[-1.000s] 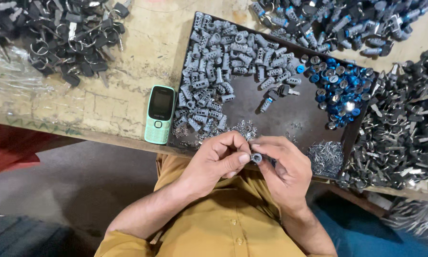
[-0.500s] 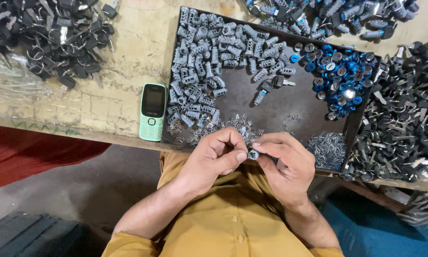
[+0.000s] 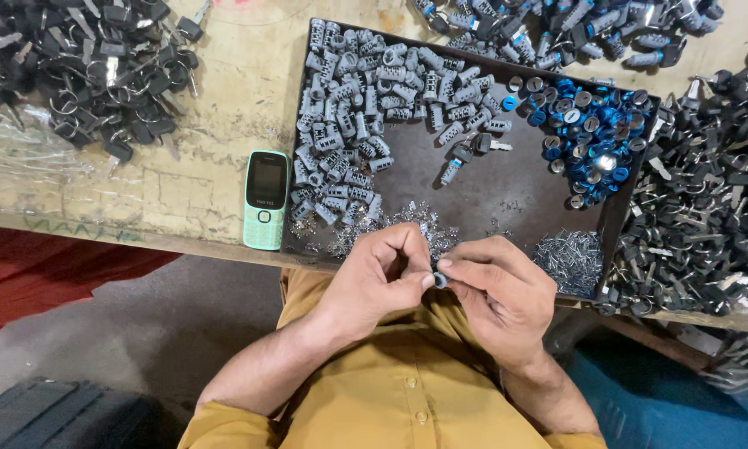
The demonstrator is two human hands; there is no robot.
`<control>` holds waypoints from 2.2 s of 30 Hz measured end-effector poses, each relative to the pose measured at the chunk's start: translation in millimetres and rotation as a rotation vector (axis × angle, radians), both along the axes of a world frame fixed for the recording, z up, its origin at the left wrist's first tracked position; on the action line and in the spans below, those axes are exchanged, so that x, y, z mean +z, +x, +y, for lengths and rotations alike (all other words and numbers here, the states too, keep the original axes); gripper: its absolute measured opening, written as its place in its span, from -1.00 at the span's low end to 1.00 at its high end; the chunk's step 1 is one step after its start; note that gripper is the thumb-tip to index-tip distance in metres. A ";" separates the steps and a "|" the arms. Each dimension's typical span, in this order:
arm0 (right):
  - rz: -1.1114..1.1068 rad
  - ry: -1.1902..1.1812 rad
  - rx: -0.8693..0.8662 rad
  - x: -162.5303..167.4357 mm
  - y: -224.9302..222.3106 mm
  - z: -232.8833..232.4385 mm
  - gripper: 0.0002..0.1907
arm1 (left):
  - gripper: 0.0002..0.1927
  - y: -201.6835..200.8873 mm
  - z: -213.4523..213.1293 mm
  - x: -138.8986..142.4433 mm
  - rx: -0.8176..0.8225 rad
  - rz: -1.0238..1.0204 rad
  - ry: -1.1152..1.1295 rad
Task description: The person sits at a workbench and assembles small lock components by hand. They pick gray cylindrical parts and blue caps from a tray, press a cap onto a cylinder, insert a key into the assembly, and place the finished unit back on the tray, repeating the cycle. At one point they pick up a bottle and set it aside before resuming assembly.
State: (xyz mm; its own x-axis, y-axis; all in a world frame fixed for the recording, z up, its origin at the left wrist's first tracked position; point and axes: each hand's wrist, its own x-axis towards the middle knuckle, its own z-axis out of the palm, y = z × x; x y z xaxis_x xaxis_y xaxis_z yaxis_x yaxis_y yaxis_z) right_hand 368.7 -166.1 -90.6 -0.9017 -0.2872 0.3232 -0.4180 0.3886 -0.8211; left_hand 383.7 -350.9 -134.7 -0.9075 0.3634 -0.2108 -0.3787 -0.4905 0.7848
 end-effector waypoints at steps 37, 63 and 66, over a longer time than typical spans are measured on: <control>0.163 0.576 -0.312 -11.6 -71.7 56.1 -0.79 | -0.84 -17.0 -8.7 4.2 0.219 0.550 -0.750; -0.444 -0.524 -0.047 -33.1 21.8 21.0 -0.82 | -0.85 -11.0 8.1 2.5 0.173 0.656 -0.431; -0.421 -0.524 -0.045 -34.3 20.9 18.7 -0.83 | -0.84 -14.1 4.2 6.0 0.151 0.631 -0.444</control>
